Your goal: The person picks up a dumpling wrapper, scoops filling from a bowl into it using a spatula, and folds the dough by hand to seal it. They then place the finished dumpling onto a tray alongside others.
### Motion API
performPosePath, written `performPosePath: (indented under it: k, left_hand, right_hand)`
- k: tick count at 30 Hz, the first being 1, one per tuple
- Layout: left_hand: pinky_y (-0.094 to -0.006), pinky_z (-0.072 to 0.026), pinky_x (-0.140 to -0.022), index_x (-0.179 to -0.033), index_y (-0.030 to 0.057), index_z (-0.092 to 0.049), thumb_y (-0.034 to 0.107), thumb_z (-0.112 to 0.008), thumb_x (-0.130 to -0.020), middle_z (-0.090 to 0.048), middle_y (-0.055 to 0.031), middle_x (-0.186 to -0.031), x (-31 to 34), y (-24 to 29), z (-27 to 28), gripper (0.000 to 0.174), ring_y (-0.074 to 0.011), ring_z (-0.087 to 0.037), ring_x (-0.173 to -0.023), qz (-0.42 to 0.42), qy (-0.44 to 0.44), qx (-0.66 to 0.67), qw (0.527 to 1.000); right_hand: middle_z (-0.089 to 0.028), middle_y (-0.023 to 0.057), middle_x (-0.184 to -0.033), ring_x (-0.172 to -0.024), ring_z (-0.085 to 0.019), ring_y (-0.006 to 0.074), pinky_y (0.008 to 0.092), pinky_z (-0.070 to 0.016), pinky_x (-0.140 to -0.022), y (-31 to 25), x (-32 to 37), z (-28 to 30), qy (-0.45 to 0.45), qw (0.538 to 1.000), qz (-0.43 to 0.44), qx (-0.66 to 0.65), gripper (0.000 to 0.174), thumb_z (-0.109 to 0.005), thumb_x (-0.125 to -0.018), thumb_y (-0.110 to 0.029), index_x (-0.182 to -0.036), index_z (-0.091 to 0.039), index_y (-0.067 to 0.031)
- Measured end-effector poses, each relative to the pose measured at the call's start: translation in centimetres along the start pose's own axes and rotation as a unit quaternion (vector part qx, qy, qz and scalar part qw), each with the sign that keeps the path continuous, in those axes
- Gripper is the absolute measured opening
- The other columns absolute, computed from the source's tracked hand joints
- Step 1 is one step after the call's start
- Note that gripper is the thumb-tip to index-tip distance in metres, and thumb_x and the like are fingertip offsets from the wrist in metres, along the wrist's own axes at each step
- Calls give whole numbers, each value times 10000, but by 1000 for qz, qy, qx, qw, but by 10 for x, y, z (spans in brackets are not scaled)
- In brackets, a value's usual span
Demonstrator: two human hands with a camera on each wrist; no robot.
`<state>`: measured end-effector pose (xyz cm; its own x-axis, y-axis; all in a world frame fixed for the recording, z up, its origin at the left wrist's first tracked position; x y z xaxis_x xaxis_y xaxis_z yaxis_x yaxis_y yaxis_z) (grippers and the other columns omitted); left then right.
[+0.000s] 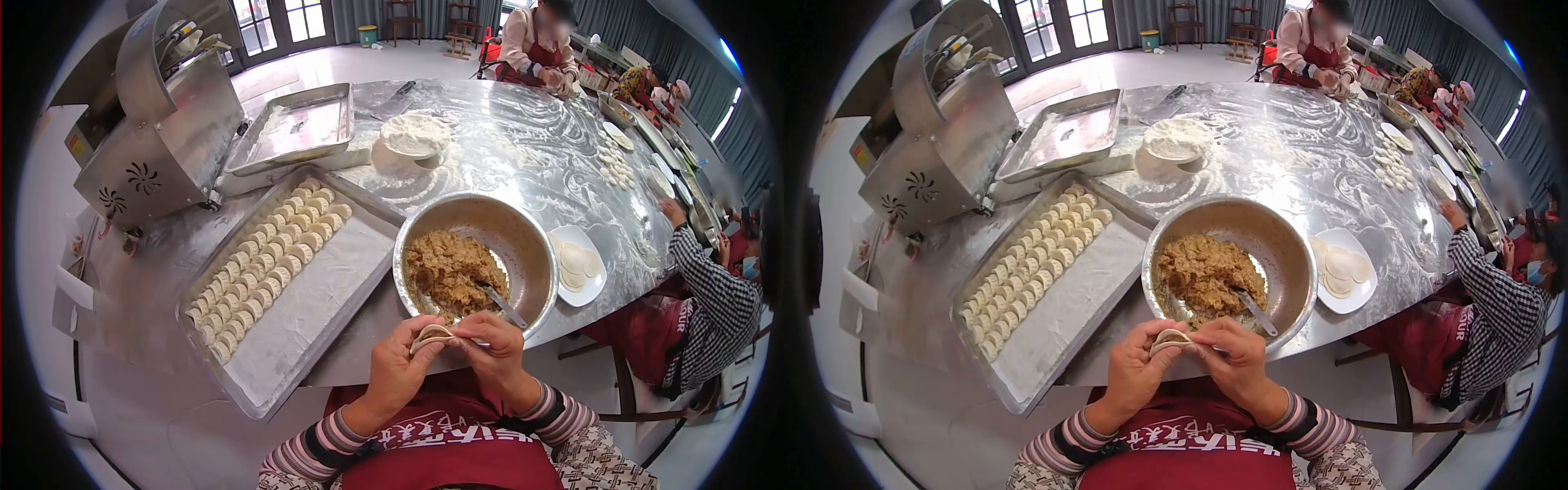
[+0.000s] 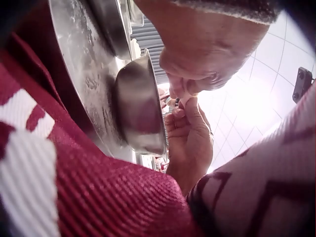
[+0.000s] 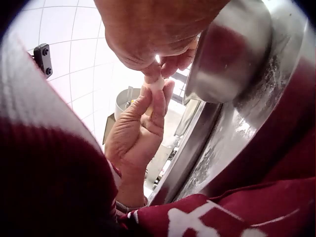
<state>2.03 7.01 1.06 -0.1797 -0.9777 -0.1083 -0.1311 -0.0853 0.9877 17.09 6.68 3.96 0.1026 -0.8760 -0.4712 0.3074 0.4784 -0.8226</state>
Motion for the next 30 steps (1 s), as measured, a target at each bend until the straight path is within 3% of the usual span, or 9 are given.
performPosePath:
  k: [4,7,10,14,16,20,26,28,30]
  left_hand:
    - [-253,-508,-827,-1180,-19,-605,0,-601,-896,-674,-113,-1068,1,8,0,285,-134,-636,-981,-49,-30,-115,992]
    - [-256,-511,-812,-1179,-13,-619,4,-606,-891,-679,-120,-1050,-1,20,-2,288,-146,-640,-971,-128,-39,-160,978]
    - [-263,-513,-817,-1185,-12,-611,1,-615,-882,-668,-116,-1085,0,23,-4,303,-158,-640,-983,-165,-65,-189,966]
    - [-274,-517,-843,-1204,-19,-575,-20,-614,-878,-647,-136,-1125,1,14,-7,328,-177,-637,-1009,-69,-75,-126,987]
    - [-283,-520,-868,-1218,-30,-528,-44,-599,-886,-628,-152,-1139,3,1,-2,340,-183,-627,-1025,-12,10,93,996]
    - [-284,-521,-876,-1222,-36,-496,-54,-585,-896,-625,-167,-1139,2,-2,0,338,-187,-628,-1014,-19,1,86,996]
    - [-277,-513,-880,-1208,-37,-571,-38,-588,-900,-656,-160,-1120,4,2,1,308,-180,-642,-1013,-39,-5,-63,997]
    - [-275,-506,-882,-1179,-21,-615,-35,-587,-897,-671,-160,-1096,4,22,-3,284,-182,-651,-1011,-124,-7,-163,979]
    - [-279,-507,-884,-1163,-14,-625,-37,-589,-892,-672,-163,-1094,3,27,-4,274,-187,-653,-1008,-154,-13,-180,971]
  right_hand:
    - [-665,119,-825,-723,-653,234,304,-512,-630,-10,0,2,21,993,93,69,243,-750,-709,22,-938,-686,-31]
    - [-661,114,-816,-717,-652,256,317,-514,-619,-12,-1,3,36,997,53,39,245,-746,-699,31,-923,-673,-36]
    - [-660,116,-811,-707,-648,264,322,-508,-606,-14,-1,2,-3,994,81,67,231,-744,-697,32,-904,-662,-31]
    - [-659,117,-806,-701,-645,266,326,-505,-601,-17,1,0,10,991,107,81,216,-745,-698,29,-887,-658,-29]
    - [-659,117,-809,-700,-640,268,329,-503,-600,-21,1,3,38,988,122,89,208,-754,-698,14,-879,-662,-32]
    - [-659,114,-812,-707,-637,265,323,-498,-603,-18,-1,2,47,995,62,65,193,-760,-697,5,-862,-664,-29]
    - [-661,111,-827,-730,-638,260,317,-493,-632,-6,0,-1,8,999,25,30,226,-756,-701,15,-903,-660,-17]
    - [-656,108,-829,-735,-635,265,327,-496,-643,-17,0,0,22,990,114,83,240,-750,-701,21,-917,-652,-16]
    - [-653,108,-826,-733,-631,269,333,-496,-645,-21,-1,1,40,991,109,70,240,-748,-693,26,-908,-648,-12]
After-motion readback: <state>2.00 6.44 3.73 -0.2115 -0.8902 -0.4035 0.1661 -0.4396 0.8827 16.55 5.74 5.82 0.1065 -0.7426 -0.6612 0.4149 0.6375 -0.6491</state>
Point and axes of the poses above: each hand's wrist, its own x-axis away from the middle knuckle, its own z-axis out of the back of the hand, y = z × x, the point moved 7 cm from there along -x, towards the middle knuckle
